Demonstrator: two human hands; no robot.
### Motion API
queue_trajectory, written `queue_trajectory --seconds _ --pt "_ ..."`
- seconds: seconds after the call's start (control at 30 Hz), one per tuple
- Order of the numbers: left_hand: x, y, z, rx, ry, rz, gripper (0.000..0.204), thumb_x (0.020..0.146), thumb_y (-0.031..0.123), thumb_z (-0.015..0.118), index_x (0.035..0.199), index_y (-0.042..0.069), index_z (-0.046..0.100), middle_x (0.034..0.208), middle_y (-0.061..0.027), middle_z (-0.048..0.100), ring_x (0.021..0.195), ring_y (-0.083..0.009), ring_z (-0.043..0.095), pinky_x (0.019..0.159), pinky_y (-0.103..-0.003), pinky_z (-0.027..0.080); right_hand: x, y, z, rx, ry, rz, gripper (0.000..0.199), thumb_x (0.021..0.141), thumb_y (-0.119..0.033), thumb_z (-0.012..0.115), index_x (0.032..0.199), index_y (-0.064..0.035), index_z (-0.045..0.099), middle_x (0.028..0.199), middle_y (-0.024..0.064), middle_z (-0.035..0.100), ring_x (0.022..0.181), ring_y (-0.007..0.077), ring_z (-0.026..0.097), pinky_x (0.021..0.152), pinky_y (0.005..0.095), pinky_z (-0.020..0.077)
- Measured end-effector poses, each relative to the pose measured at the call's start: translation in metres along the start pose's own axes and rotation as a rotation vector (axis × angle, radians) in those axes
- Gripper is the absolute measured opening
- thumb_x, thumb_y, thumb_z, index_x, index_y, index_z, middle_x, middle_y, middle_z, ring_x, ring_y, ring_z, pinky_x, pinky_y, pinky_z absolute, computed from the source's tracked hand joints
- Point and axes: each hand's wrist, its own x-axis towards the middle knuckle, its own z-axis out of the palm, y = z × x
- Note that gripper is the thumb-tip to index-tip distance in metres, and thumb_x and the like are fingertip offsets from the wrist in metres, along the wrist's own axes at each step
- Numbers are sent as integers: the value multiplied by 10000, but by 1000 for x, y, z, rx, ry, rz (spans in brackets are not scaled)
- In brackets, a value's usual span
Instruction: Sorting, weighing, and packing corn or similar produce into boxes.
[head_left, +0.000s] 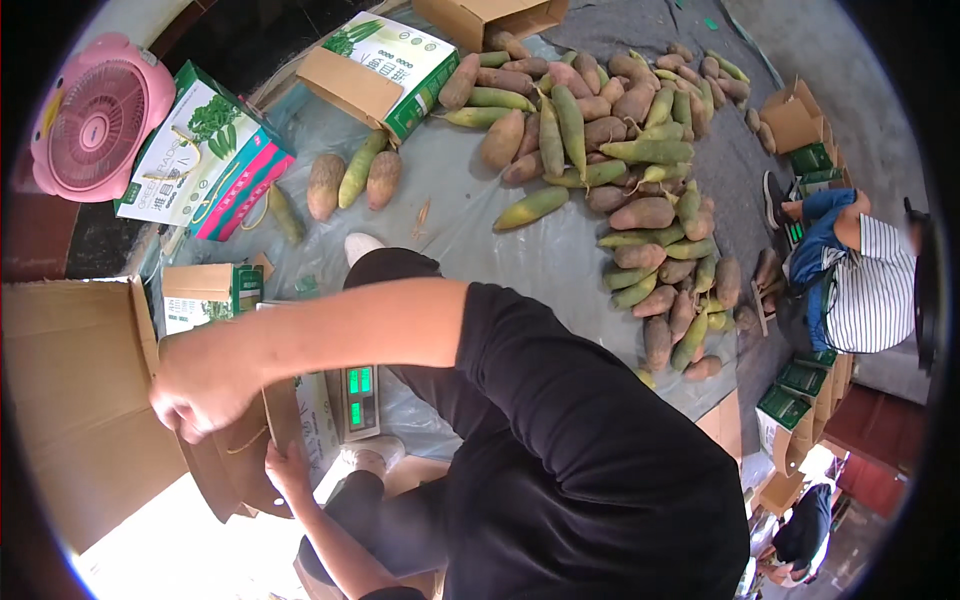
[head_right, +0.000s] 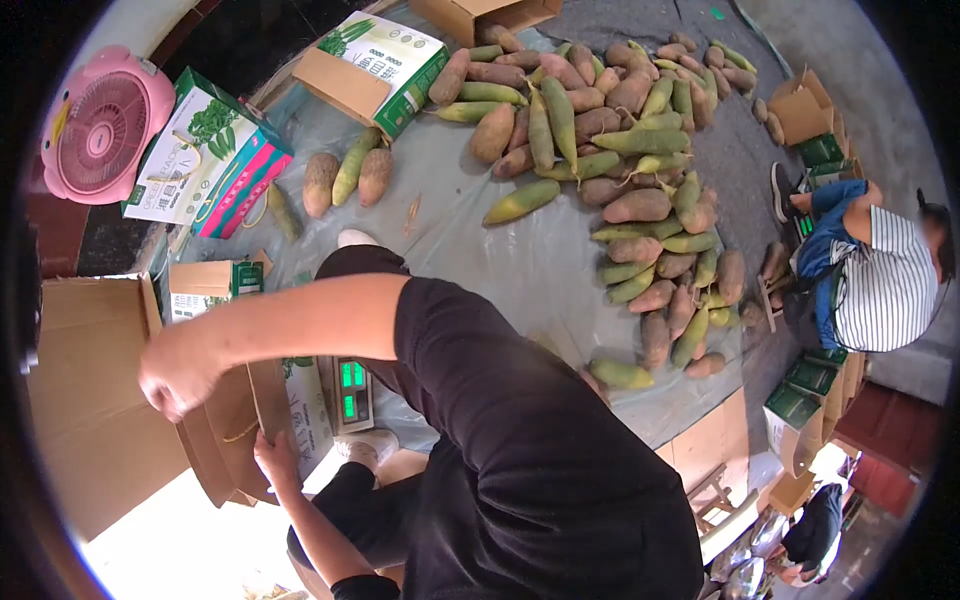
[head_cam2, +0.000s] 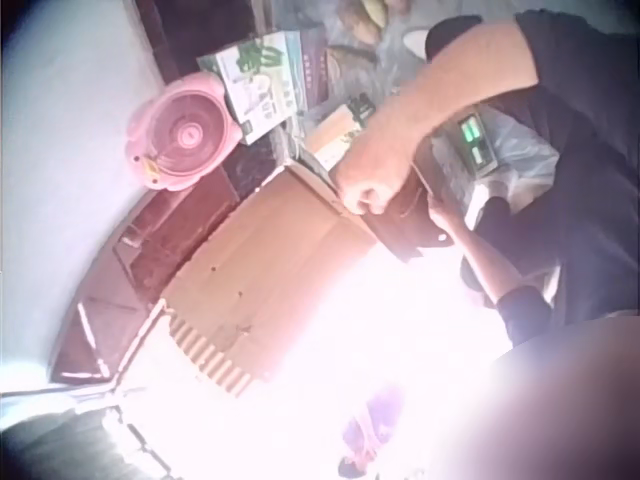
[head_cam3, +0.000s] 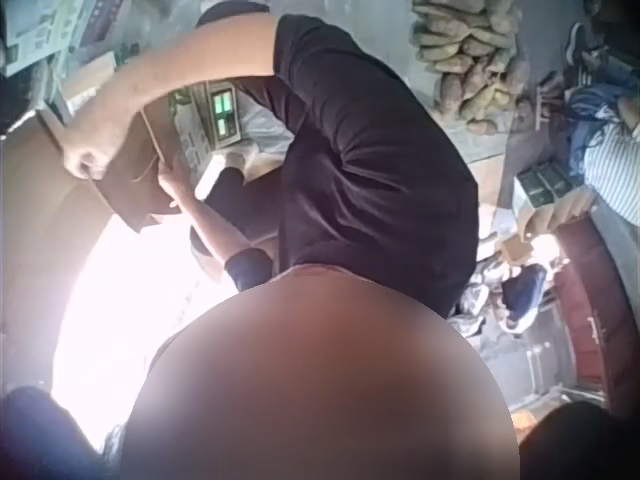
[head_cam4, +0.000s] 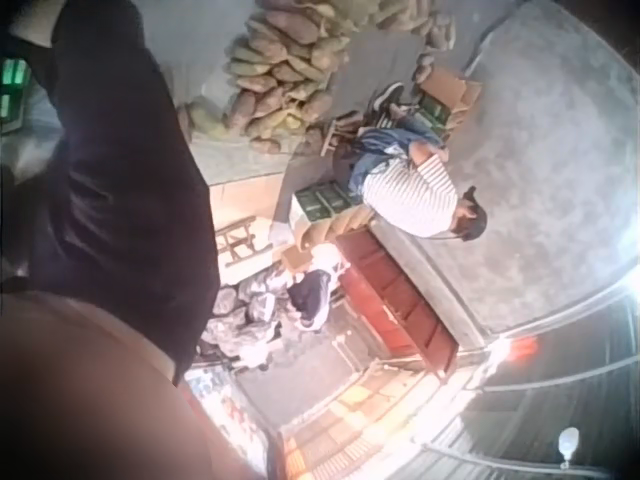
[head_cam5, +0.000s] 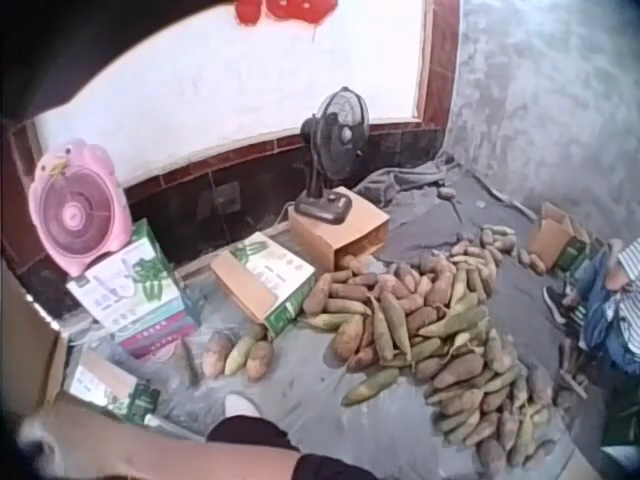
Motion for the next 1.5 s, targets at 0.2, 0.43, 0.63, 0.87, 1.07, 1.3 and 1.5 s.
queue_trajectory --seconds 0.2,0.43,0.63,0.87,1.07,1.3,1.5 --pt "-9 -2 -5 68 28 -48 248 743 101 588 964 -8 610 803 -190 647 750 -350 635 680 -395 480 -62 66 -81 181 445 186 275 821 -246 605 986 -31 652 910 81 666 733 129 629 672 285 495" --pt "6 14 17 52 52 -19 249 746 117 600 966 3 623 774 -170 649 701 -304 640 662 -369 482 -349 233 -119 -760 847 956 215 737 -227 585 847 -55 652 907 182 628 886 363 585 768 438 478" --pt "-5 -7 -3 -54 37 -121 254 752 109 578 971 -9 629 773 -107 664 648 -193 620 619 -317 475 -455 238 -99 -511 1011 1801 386 724 -201 609 1045 13 615 1065 246 594 963 377 586 895 388 448" --pt "-1 4 2 -18 1 -164 261 766 66 584 1008 -27 615 844 -124 665 744 -198 627 697 -316 481 -551 268 -85 -229 1394 1818 345 741 -209 665 1021 -15 613 933 124 628 793 224 608 639 350 502" --pt "0 7 2 -22 -40 -234 267 779 34 575 1034 -39 604 875 -120 660 785 -183 612 742 -314 470 -541 260 -98 9 1303 1901 328 748 -166 663 1025 -10 582 956 100 595 782 202 578 549 337 488" --pt "8 26 13 -8 -87 -272 271 762 42 577 1019 -37 607 849 -112 658 745 -182 606 719 -314 472 -580 261 -108 -185 1356 1973 221 769 -116 626 929 31 583 946 129 596 770 207 604 528 323 507" --pt "-2 9 0 0 4 -261 219 734 63 567 928 -25 618 716 -115 633 608 -207 604 604 -315 478 -533 248 -104 507 1941 1431 226 835 -9 545 1049 51 505 980 159 559 792 260 613 642 350 563"
